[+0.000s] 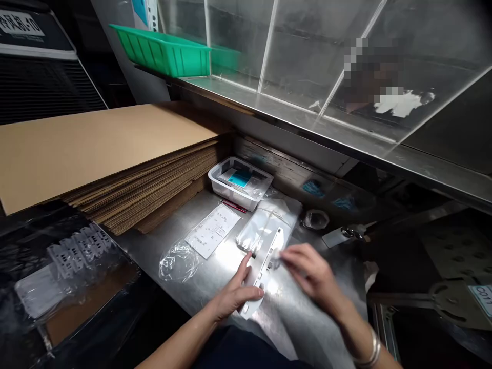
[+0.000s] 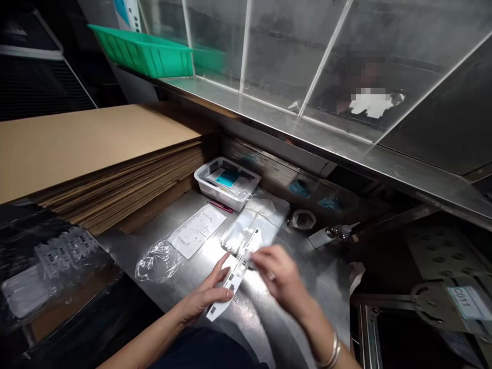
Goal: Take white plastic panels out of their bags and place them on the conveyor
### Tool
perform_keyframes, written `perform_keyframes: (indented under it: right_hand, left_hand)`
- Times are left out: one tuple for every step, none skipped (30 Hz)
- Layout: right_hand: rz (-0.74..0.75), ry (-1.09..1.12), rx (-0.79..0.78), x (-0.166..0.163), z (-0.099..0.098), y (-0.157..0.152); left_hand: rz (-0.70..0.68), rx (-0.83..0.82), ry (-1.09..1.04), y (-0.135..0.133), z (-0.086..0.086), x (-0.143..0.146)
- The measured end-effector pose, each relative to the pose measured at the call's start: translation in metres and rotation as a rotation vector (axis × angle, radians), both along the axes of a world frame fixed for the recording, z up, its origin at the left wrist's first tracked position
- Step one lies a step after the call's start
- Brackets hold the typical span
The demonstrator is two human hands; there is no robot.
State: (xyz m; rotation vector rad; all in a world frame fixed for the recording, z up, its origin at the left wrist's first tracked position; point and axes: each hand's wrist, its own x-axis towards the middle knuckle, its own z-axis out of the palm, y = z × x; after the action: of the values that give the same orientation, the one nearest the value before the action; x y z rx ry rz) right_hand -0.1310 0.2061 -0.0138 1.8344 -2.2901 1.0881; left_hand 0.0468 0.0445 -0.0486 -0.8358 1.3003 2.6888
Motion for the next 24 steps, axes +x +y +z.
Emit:
perform_keyframes:
  right_hand:
    - [0.091,0.04,0.018,0.019,0.003,-0.011]
    - [0.124,0.088,0.029,0.03,0.004,-0.019]
    - [0.101,0.132,0.028,0.033,0.005,-0.025]
    - [0.041,0.167,0.019,0.031,0.005,-0.029]
    - [-0.037,0.189,0.003,0.026,0.005,-0.03]
    - [-0.109,0.2,-0.015,0.022,0.005,-0.03]
    - [-0.149,0.204,-0.032,0.021,0.005,-0.029]
    - [-0.145,0.201,-0.047,0.025,0.006,-0.028]
    - [-0.101,0.188,-0.052,0.033,0.006,-0.027]
    - [-0.032,0.17,-0.048,0.044,0.006,-0.026]
    - [0.044,0.148,-0.037,0.055,0.005,-0.025]
    - [0.096,0.132,-0.035,0.063,0.004,-0.025]
    - [0.104,0.124,-0.04,0.066,0.002,-0.025]
    - [0.069,0.124,-0.051,0.064,0.0,-0.026]
    - [-0.003,0.125,-0.069,0.055,-0.003,-0.026]
    - [-0.092,0.11,-0.093,0.042,-0.006,-0.027]
    - [-0.178,0.063,-0.111,0.027,-0.01,-0.027]
    - [-0.25,-0.021,-0.121,0.011,-0.014,-0.027]
    - [-0.307,-0.132,-0.136,-0.004,-0.019,-0.026]
    - [-0.357,-0.25,-0.166,-0.018,-0.023,-0.025]
    - [-0.406,-0.35,-0.204,-0.03,-0.028,-0.023]
    - [-0.461,-0.412,-0.242,-0.041,-0.032,-0.02]
    - [-0.531,-0.428,-0.273,-0.052,-0.036,-0.014]
    - [-0.629,-0.41,-0.286,-0.063,-0.04,-0.006]
  left_hand:
    - [0.037,0.01,0.007,0.001,-0.002,0.0]
    - [0.06,0.01,0.022,0.001,-0.004,0.001]
    - [0.06,-0.003,0.035,0.002,-0.005,0.002]
    - [0.046,-0.032,0.036,0.002,-0.005,0.004]
    - [0.025,-0.071,0.029,0.001,-0.005,0.006]
    - [0.005,-0.108,0.019,0.001,-0.004,0.008]
    - [-0.012,-0.133,0.008,0.001,-0.002,0.01]
    - [-0.021,-0.139,-0.001,0.0,-0.001,0.012]
    - [-0.022,-0.129,-0.007,0.0,0.001,0.013]
    - [-0.015,-0.106,-0.012,0.0,0.002,0.014]
    - [-0.007,-0.08,-0.011,0.0,0.003,0.015]
    - [-0.001,-0.063,-0.002,0.0,0.003,0.016]
    - [0.003,-0.061,0.007,0.0,0.003,0.018]
    - [0.002,-0.076,0.012,0.0,0.003,0.02]
    - [-0.007,-0.101,0.009,-0.001,0.002,0.022]
    - [-0.02,-0.126,0.003,-0.001,0.002,0.026]
    - [-0.035,-0.146,-0.009,-0.002,0.002,0.029]
    - [-0.049,-0.154,-0.024,-0.003,0.002,0.031]
    - [-0.06,-0.146,-0.036,-0.005,0.002,0.033]
    - [-0.063,-0.124,-0.039,-0.007,0.003,0.034]
    - [-0.055,-0.092,-0.036,-0.009,0.004,0.034]
    - [-0.037,-0.06,-0.039,-0.011,0.006,0.034]
    - [-0.016,-0.033,-0.051,-0.014,0.008,0.033]
    - [0.007,-0.016,-0.07,-0.016,0.009,0.031]
